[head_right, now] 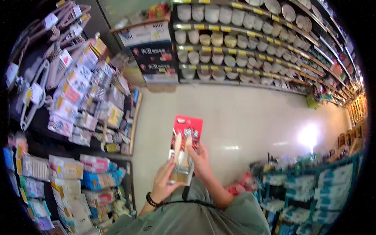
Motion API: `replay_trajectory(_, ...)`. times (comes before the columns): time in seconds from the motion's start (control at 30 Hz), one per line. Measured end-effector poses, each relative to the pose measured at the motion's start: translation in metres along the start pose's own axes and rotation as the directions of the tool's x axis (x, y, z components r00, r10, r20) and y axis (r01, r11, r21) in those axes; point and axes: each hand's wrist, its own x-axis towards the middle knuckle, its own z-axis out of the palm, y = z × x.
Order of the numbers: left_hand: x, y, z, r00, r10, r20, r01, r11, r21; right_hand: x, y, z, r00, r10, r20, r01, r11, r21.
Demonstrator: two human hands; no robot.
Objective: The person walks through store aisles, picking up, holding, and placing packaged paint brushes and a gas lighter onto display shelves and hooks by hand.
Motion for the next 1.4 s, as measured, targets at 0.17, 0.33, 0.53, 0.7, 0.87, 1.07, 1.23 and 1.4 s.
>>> replay_trajectory(0.17,0.106,-0.050,-0.001,0.993,-0.001,0.116,-0.009,0.996,0.087,0.115,-0.015,0.014,0.998,-0.030,-0.061,0.031,0.999,0.021)
replay_trajectory(0.33,0.214,-0.101,0.016,0.994,-0.028,0.107,0.003,0.974,0.225,0.235,-0.014,0.006,0.996,0.015,-0.087,-0.005,0.993,0.114)
replay_trajectory(0.53,0.359,-0.173,0.018,0.990,-0.069,0.123,0.039,0.972,0.231,0.390,-0.048,0.022,0.988,0.146,-0.041,-0.136,0.972,0.193)
replay_trajectory(0.7,0.454,-0.238,-0.010,0.978,-0.138,-0.158,0.155,0.983,0.097,0.502,-0.057,0.072,0.959,0.202,0.197,-0.189,0.978,-0.082)
replay_trajectory(0.87,0.512,-0.307,-0.055,0.884,-0.217,-0.414,0.229,0.973,-0.020,0.585,-0.041,0.112,0.797,0.324,0.510,-0.153,0.925,-0.347)
replay_trajectory(1.07,0.576,-0.405,-0.108,0.852,-0.288,-0.437,0.185,0.947,-0.263,0.675,-0.020,0.174,0.696,0.371,0.615,-0.159,0.914,-0.372)
replay_trajectory(1.23,0.647,-0.477,-0.172,0.863,-0.227,-0.452,0.144,0.967,-0.211,0.755,0.002,0.239,0.730,0.319,0.604,-0.093,0.923,-0.374)
replay_trajectory(1.4,0.732,-0.527,-0.236,0.850,-0.144,-0.507,0.070,0.984,-0.164,0.826,0.006,0.318,0.791,0.172,0.587,0.008,0.956,-0.292)
